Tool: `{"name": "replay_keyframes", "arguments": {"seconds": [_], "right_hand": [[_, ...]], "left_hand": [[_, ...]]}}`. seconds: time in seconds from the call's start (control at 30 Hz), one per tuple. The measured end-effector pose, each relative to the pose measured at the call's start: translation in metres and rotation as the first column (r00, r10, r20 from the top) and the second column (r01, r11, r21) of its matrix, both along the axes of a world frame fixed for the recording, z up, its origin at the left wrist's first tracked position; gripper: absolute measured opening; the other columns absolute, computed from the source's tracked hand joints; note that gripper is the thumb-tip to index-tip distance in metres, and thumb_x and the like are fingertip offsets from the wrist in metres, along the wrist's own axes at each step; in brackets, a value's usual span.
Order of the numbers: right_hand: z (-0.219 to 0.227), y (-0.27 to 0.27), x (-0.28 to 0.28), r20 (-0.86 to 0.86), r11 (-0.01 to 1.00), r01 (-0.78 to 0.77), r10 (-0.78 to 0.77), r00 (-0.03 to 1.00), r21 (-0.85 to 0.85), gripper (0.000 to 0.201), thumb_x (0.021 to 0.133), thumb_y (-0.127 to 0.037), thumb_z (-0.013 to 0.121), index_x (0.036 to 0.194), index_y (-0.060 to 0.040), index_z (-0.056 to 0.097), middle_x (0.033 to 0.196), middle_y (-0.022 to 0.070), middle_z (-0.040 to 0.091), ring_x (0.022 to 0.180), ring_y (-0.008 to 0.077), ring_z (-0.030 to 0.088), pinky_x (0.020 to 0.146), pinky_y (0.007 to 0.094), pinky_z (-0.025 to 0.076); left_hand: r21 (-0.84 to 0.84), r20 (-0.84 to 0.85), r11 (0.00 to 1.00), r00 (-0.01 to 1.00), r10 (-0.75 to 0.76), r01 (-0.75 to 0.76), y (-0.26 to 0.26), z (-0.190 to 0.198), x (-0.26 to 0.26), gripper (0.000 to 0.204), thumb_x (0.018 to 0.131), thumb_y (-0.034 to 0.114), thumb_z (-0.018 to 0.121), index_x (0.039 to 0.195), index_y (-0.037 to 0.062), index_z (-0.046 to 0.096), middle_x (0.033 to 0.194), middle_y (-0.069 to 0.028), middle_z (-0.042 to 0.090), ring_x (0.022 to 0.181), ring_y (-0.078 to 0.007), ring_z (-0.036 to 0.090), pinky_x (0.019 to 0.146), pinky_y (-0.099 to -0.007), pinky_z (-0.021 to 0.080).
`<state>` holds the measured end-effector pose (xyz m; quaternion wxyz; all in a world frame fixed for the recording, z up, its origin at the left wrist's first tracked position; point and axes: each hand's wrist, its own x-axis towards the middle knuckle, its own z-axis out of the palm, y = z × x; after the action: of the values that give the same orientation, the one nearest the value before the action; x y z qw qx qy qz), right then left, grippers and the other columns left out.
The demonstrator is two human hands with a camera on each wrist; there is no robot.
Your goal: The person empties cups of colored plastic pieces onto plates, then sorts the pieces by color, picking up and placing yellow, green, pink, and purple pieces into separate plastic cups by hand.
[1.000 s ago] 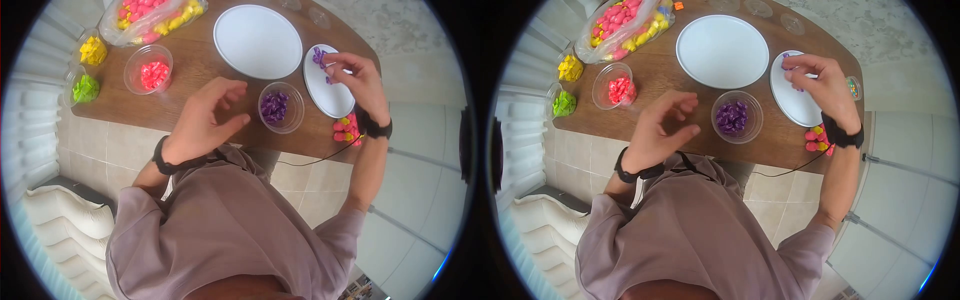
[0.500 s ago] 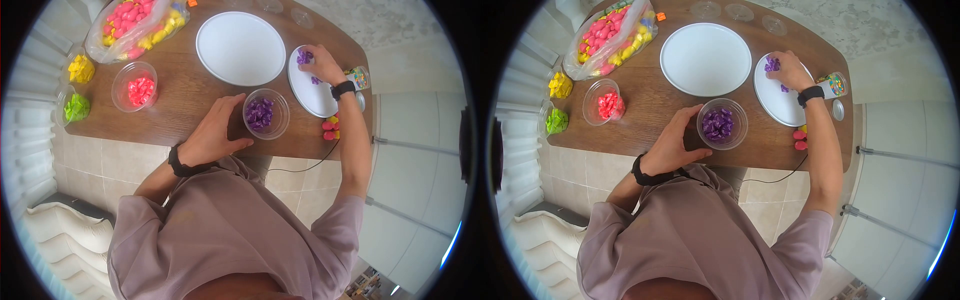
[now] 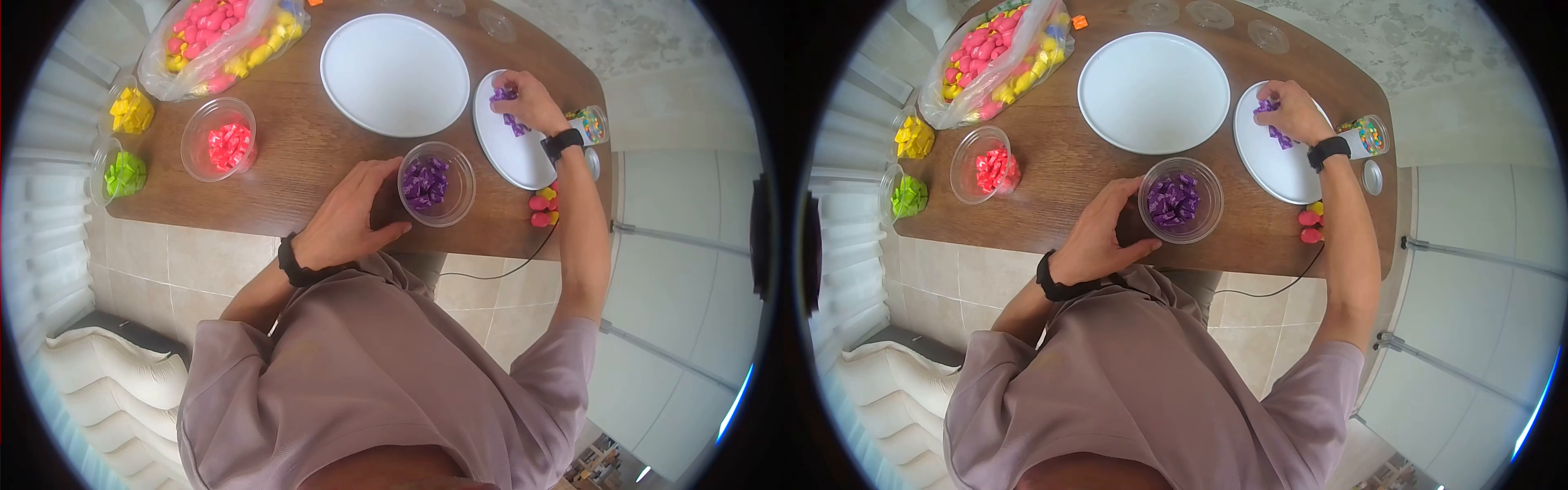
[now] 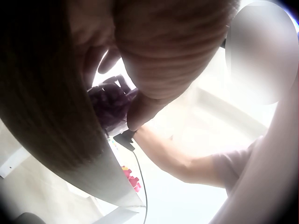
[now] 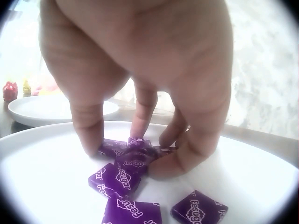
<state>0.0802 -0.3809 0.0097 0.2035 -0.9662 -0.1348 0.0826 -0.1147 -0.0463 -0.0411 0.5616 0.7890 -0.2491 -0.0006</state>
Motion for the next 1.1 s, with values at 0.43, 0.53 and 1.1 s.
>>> {"name": "replay_keyframes", "arguments": {"seconds": [0.43,0.53,1.1], "right_hand": [[-0.007,-0.014,0.015,-0.345,0.987,0.105,-0.058,0.937,0.12,0.039,0.071,-0.023,0.089,0.098,-0.0059,0.067,0.086,0.0021,0.061,0.077,0.0143,0.061,0.067,0.0304,0.048],[-0.008,-0.014,0.014,-0.342,0.984,0.131,-0.084,0.936,0.118,0.035,0.072,-0.02,0.089,0.093,-0.0044,0.067,0.083,0.0014,0.062,0.071,0.0132,0.061,0.064,0.0288,0.047],[0.025,-0.004,-0.012,-0.265,0.942,0.142,-0.06,0.963,0.305,0.014,0.081,0.0,0.077,0.095,0.0027,0.074,0.081,0.0043,0.07,0.071,0.0109,0.066,0.064,0.0264,0.053]], "left_hand": [[0.01,0.027,1.0,1.0,0.01,-0.011,-0.001,0.0,0.0,0.074,0.075,0.009,0.086,0.14,0.0026,0.05,0.132,-0.0186,0.058,0.119,-0.0355,0.06,0.099,-0.0409,0.051],[0.02,0.052,1.0,0.999,-0.002,0.001,0.0,0.0,0.001,0.069,0.076,0.008,0.085,0.137,0.0025,0.053,0.133,-0.0187,0.058,0.121,-0.0364,0.059,0.101,-0.0415,0.05],[0.014,0.027,1.0,1.0,0.009,-0.009,0.0,0.0,0.001,0.066,0.076,0.008,0.084,0.135,0.0029,0.054,0.132,-0.0188,0.058,0.121,-0.0376,0.059,0.102,-0.0425,0.049]]}}
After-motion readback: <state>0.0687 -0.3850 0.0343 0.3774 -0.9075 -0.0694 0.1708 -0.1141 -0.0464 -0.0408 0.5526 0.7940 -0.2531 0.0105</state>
